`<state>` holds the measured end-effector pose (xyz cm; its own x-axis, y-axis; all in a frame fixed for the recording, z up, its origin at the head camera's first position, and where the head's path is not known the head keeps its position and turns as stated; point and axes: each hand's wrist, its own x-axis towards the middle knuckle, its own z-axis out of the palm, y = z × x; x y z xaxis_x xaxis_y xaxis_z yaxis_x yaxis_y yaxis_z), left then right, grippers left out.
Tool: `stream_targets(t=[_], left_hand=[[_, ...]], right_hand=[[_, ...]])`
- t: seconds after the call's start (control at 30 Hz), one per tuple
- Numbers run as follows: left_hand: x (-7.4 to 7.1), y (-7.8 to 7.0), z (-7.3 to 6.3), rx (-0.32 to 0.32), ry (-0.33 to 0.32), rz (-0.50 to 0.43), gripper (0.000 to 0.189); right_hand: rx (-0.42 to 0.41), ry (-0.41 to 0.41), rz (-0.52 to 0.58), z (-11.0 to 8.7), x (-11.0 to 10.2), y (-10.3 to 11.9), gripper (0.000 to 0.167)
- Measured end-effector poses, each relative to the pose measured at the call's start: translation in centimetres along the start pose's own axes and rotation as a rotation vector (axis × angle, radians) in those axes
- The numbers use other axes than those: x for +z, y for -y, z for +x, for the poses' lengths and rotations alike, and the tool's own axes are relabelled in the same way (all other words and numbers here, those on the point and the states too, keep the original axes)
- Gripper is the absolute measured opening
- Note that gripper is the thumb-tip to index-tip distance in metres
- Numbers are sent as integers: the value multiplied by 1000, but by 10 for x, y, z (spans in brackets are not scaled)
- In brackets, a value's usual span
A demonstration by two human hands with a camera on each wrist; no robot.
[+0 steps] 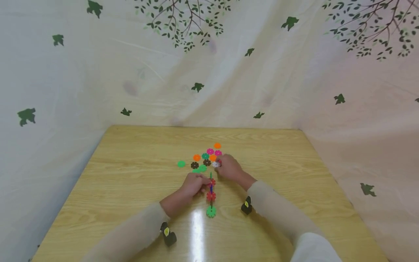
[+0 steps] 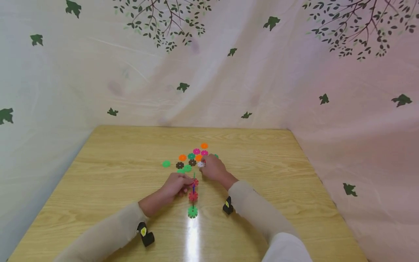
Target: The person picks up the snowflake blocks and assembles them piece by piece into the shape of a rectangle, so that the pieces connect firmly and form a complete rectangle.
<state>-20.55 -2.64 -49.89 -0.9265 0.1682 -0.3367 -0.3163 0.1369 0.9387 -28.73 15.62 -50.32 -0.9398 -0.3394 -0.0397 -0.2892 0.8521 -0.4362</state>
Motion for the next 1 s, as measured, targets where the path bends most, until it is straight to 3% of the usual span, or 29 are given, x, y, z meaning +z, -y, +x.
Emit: stream_targets(t=[0.3, 0.5, 0.63, 0.8, 1.0], left_hand=[[-1, 0, 1, 2, -1, -4, 12], [-2, 1, 1, 4, 13, -16, 11], [-2, 2, 1, 5, 16, -22, 11], [-2, 1, 1, 7, 9, -17, 11], [-2, 0, 1, 20, 3, 23, 12]], right_hand=[[42, -1, -19, 0, 1, 0, 31], [48, 42, 65, 2, -1, 2, 24], [13, -5, 209, -2, -1, 1, 12], [7, -81, 484, -7, -2, 3, 10], [34, -46, 729, -10, -5, 2, 7]])
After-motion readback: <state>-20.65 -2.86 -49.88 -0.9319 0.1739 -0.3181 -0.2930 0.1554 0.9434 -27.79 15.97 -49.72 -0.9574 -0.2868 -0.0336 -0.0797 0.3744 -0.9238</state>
